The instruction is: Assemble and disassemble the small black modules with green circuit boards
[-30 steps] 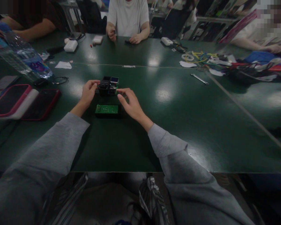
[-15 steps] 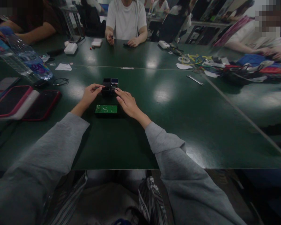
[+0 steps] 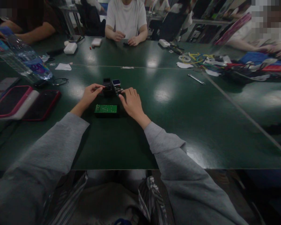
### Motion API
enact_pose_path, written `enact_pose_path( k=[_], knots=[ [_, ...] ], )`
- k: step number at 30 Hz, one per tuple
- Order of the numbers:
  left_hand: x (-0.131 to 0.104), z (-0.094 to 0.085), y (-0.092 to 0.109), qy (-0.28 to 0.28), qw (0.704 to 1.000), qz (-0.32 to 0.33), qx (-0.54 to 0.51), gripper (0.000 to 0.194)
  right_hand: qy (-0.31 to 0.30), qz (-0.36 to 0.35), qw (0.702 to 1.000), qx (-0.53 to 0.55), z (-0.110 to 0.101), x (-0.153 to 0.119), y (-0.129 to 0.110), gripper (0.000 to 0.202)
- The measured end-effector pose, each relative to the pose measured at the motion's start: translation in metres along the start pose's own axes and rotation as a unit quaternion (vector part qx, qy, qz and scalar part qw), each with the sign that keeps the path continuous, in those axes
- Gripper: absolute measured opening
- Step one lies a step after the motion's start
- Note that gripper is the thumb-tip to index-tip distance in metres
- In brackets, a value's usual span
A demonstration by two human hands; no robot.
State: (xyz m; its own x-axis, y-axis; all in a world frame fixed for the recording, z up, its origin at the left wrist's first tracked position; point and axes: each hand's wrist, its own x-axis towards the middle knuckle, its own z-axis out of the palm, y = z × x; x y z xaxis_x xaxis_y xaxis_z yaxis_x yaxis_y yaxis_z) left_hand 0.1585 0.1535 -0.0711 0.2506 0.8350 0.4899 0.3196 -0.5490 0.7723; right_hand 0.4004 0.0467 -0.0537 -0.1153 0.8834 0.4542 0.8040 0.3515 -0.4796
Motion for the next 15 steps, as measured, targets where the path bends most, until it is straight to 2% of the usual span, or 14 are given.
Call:
enact_pose_path(
  k=[3, 5, 7, 11, 15],
  knots=[
    [0.0002, -0.0001, 0.0005, 0.000, 1.000, 0.004, 0.000, 0.017, 0.069, 0.012, 0.998, 0.002, -0.0033, 0.0013, 0.0023, 0.054],
    [0.0006, 0.0001, 0.0000, -0.002, 1.000, 0.006, 0.001, 0.018, 0.083, -0.003, 0.996, 0.005, -0.0038, 0.0012, 0.0033, 0.051],
    [0.0009, 0.0002, -0.0008, -0.002, 1.000, 0.008, 0.000, 0.018, 0.061, -0.022, 0.998, 0.001, -0.0033, 0.0003, 0.0031, 0.048],
    [0.0009, 0.0004, -0.0015, 0.000, 1.000, 0.007, -0.003, 0.017, -0.029, -0.046, 0.999, -0.006, -0.0030, -0.0015, 0.0010, 0.048],
    [0.0002, 0.0002, -0.0009, -0.003, 1.000, 0.004, -0.009, 0.018, -0.039, -0.034, 0.999, 0.008, -0.0074, -0.0041, 0.0008, 0.039]
  ],
)
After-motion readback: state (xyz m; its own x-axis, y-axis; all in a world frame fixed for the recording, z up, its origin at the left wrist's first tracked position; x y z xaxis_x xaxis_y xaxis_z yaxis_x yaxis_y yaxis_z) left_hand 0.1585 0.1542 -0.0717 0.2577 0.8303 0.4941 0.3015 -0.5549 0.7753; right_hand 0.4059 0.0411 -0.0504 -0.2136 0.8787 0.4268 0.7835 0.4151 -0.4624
